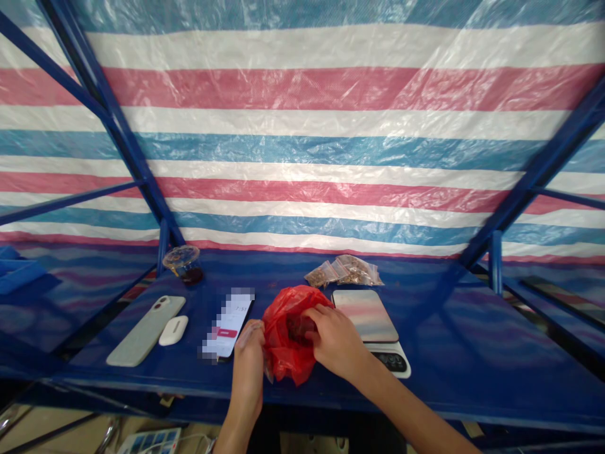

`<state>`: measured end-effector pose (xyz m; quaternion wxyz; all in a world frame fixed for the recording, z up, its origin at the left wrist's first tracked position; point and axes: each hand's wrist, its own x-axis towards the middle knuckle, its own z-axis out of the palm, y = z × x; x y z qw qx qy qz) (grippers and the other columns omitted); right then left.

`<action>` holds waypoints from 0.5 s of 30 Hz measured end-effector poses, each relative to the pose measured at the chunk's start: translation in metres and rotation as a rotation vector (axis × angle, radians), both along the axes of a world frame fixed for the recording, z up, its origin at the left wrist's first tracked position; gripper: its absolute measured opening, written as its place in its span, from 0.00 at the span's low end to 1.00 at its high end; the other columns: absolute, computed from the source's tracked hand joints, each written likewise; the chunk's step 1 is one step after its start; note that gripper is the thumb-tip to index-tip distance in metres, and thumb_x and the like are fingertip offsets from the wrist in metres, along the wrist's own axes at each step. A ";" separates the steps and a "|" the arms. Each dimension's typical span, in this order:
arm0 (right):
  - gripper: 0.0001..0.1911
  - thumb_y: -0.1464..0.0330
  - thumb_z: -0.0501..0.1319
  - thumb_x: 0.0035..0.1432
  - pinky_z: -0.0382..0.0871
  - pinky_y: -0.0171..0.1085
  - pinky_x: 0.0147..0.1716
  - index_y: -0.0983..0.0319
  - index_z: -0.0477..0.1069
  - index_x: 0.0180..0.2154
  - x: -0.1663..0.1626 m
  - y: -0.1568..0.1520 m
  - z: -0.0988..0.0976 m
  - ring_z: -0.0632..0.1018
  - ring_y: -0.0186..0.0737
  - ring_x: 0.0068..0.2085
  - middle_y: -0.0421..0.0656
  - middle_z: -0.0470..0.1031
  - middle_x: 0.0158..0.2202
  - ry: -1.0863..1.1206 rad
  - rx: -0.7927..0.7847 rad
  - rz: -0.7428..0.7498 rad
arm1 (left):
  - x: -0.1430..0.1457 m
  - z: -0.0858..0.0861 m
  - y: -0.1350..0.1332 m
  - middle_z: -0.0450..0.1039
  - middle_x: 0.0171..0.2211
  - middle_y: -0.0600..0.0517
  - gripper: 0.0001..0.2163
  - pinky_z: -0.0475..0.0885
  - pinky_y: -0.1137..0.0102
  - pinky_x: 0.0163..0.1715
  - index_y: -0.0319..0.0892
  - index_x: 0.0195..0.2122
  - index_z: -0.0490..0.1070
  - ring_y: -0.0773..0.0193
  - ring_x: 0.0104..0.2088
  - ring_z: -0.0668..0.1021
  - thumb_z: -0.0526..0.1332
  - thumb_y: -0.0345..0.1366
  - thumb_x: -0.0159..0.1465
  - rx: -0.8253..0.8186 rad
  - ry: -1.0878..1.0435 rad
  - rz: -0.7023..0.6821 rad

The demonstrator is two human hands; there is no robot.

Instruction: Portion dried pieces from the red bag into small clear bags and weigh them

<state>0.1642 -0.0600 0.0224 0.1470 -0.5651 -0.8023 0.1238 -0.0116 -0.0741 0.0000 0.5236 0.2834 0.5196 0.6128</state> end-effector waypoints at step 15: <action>0.26 0.75 0.63 0.50 0.66 0.47 0.54 0.63 0.73 0.54 -0.020 0.010 0.002 0.76 0.54 0.53 0.53 0.76 0.54 -0.128 0.062 0.056 | 0.006 0.006 0.013 0.54 0.19 0.62 0.07 0.53 0.77 0.16 0.44 0.23 0.58 0.75 0.16 0.58 0.58 0.33 0.44 -0.008 -0.124 -0.085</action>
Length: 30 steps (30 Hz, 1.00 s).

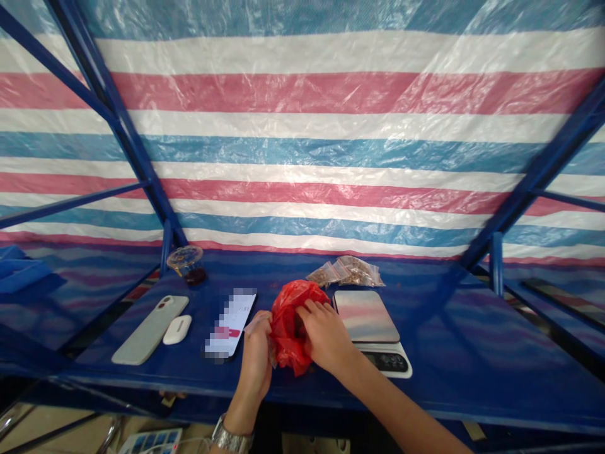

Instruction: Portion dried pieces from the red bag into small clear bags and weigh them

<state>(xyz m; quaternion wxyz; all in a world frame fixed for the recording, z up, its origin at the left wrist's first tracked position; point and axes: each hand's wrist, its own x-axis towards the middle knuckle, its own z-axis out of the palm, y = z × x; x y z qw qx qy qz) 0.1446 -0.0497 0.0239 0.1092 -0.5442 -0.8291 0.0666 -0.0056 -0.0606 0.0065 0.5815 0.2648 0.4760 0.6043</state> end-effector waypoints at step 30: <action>0.29 0.79 0.58 0.51 0.63 0.44 0.59 0.61 0.75 0.55 0.022 0.010 -0.006 0.74 0.49 0.56 0.49 0.76 0.55 0.139 0.040 0.017 | -0.006 0.002 0.000 0.50 0.15 0.65 0.07 0.45 0.79 0.12 0.45 0.23 0.57 0.76 0.12 0.54 0.56 0.35 0.42 -0.062 0.027 0.017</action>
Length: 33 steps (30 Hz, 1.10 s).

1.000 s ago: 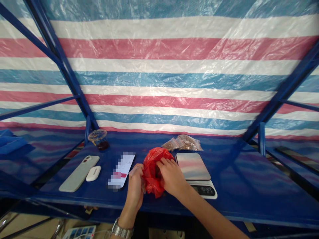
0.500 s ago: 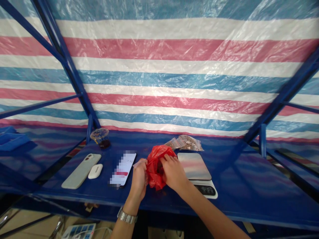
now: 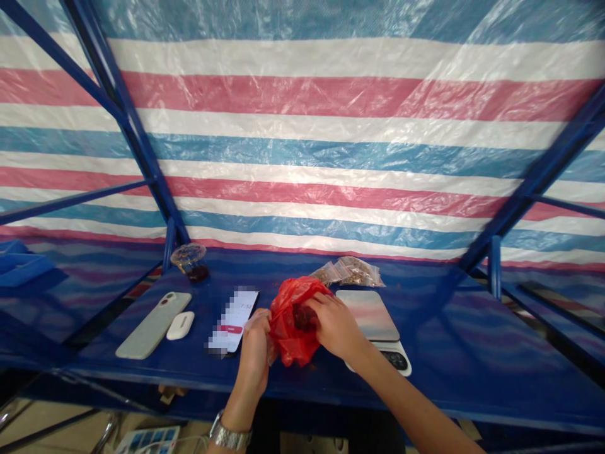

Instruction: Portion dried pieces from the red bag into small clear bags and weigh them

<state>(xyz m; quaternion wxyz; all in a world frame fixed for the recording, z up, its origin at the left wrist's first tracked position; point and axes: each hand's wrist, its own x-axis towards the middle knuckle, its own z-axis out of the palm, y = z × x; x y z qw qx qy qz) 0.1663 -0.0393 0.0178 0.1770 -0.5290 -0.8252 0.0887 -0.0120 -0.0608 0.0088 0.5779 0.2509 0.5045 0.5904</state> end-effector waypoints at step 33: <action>0.18 0.78 0.60 0.61 0.68 0.40 0.50 0.55 0.77 0.48 -0.005 -0.037 0.057 0.78 0.43 0.48 0.42 0.80 0.47 0.430 -0.001 0.081 | 0.009 -0.013 -0.008 0.70 0.32 0.52 0.06 0.68 0.67 0.34 0.44 0.33 0.71 0.60 0.31 0.73 0.61 0.39 0.65 0.472 0.904 0.015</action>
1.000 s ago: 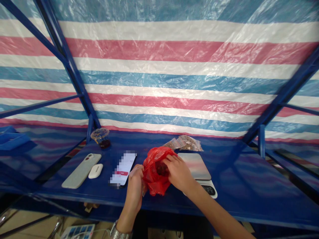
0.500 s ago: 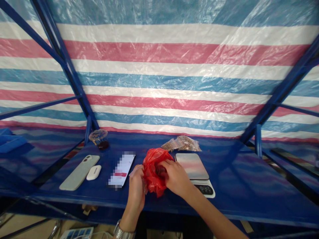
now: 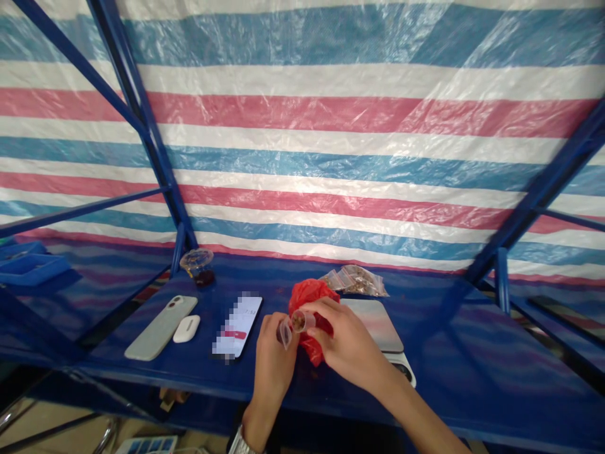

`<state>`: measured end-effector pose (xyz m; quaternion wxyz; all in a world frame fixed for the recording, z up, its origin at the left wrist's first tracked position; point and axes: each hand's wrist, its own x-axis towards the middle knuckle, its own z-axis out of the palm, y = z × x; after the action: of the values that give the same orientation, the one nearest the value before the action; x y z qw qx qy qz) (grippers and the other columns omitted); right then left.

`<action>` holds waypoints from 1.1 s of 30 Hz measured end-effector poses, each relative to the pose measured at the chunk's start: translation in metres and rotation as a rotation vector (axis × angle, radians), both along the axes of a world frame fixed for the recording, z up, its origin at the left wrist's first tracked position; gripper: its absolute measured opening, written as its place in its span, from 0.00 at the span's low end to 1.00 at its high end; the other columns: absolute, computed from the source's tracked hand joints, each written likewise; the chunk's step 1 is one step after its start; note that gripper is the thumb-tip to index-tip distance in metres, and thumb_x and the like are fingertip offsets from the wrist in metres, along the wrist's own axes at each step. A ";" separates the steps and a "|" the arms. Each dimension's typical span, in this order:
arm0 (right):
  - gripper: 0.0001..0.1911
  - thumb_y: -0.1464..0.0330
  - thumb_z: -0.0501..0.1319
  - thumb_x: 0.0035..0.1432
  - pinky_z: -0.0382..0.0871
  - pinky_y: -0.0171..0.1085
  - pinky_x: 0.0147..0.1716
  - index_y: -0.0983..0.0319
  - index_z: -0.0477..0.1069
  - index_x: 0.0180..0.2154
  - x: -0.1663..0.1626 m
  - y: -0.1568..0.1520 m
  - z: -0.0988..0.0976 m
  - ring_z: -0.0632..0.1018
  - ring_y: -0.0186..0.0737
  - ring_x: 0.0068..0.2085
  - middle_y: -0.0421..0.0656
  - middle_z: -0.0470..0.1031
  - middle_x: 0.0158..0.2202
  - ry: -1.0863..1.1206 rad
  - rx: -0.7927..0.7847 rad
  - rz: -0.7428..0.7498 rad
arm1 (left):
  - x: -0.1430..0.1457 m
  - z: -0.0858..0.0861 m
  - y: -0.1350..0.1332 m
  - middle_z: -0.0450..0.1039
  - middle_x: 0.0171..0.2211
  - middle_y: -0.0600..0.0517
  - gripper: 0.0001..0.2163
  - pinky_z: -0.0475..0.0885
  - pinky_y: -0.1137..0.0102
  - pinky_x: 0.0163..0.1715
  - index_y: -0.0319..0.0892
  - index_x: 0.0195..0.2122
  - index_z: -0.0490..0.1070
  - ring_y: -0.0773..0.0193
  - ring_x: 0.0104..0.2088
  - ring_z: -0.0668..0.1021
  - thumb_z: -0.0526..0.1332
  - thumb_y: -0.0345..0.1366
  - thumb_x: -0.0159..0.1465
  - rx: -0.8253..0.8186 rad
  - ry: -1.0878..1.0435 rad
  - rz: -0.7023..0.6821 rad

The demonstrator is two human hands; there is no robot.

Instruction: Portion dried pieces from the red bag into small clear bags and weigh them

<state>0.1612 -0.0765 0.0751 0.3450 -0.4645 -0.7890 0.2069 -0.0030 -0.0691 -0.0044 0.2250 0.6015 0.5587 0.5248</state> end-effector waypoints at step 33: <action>0.26 0.84 0.57 0.58 0.69 0.46 0.55 0.59 0.72 0.55 -0.009 -0.005 -0.001 0.75 0.48 0.52 0.47 0.76 0.53 -0.481 0.196 0.059 | 0.004 0.010 0.002 0.74 0.41 0.48 0.09 0.66 0.60 0.46 0.44 0.43 0.70 0.52 0.45 0.75 0.63 0.30 0.61 -0.178 0.020 -0.227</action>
<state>0.1527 -0.0815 0.0742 0.1848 -0.4412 -0.8779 0.0231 0.0013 -0.0672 0.0057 0.3298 0.6436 0.5338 0.4384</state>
